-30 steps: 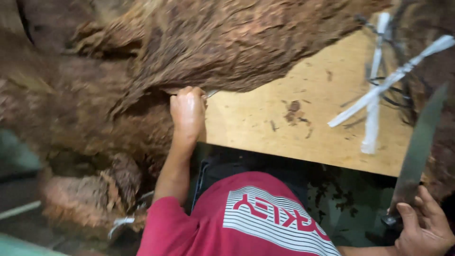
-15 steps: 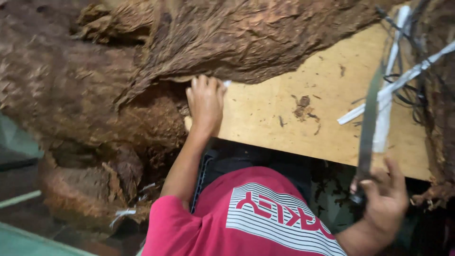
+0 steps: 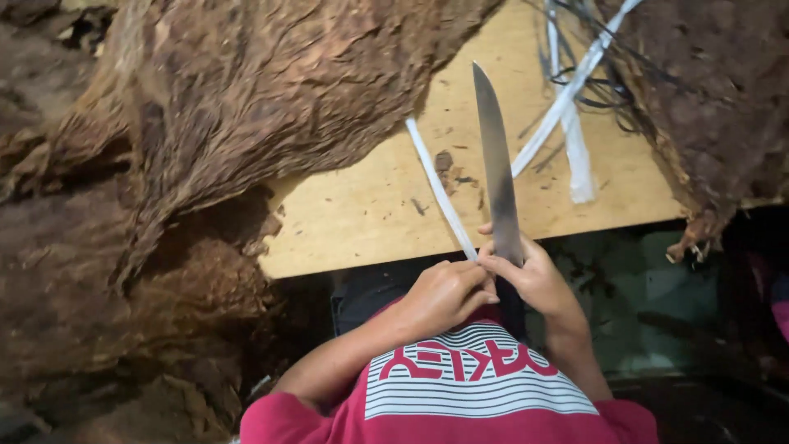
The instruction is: The person uses a large knife to cut white plastic ties from a large, dark brown, textured material on a wooden table. They repeatedly pick up the ties, cut them into smaller pieces, and place the cut pieces on the table.
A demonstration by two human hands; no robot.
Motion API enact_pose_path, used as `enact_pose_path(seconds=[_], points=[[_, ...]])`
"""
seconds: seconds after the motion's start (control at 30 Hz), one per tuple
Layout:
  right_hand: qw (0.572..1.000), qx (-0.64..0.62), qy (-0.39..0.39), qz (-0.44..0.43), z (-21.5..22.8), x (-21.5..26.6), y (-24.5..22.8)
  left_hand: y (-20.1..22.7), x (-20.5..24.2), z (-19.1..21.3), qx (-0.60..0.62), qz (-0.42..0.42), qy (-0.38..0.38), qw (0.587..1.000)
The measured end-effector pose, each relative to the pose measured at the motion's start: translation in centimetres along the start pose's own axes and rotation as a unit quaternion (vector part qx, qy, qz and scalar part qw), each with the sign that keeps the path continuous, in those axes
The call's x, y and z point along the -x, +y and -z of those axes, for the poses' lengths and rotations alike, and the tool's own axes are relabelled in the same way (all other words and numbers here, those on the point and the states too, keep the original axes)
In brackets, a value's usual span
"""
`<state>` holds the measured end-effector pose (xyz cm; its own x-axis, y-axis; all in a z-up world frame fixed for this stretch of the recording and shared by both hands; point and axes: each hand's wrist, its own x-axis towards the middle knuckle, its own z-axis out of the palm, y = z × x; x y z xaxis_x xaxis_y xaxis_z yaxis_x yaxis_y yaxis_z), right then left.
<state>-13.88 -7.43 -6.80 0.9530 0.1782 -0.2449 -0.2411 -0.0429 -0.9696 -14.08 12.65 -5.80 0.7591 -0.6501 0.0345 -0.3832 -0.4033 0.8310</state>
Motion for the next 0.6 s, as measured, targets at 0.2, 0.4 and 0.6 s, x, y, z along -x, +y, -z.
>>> enact_pose_path(seconds=[0.2, 0.4, 0.6], points=[[0.998, -0.014, 0.059, -0.002, 1.2, -0.2, 0.4, 0.5, -0.5, 0.6, 0.096, -0.055, -0.043, 0.993], [0.998, 0.008, 0.056, -0.021, 1.1, 0.3, 0.5, 1.7, -1.4, 1.5, 0.164, -0.103, -0.090, 0.977], [0.996, -0.009, 0.089, -0.004, 3.8, 1.5, 1.1, -3.6, -3.6, 1.6, 0.195, 0.056, -0.053, 0.978]])
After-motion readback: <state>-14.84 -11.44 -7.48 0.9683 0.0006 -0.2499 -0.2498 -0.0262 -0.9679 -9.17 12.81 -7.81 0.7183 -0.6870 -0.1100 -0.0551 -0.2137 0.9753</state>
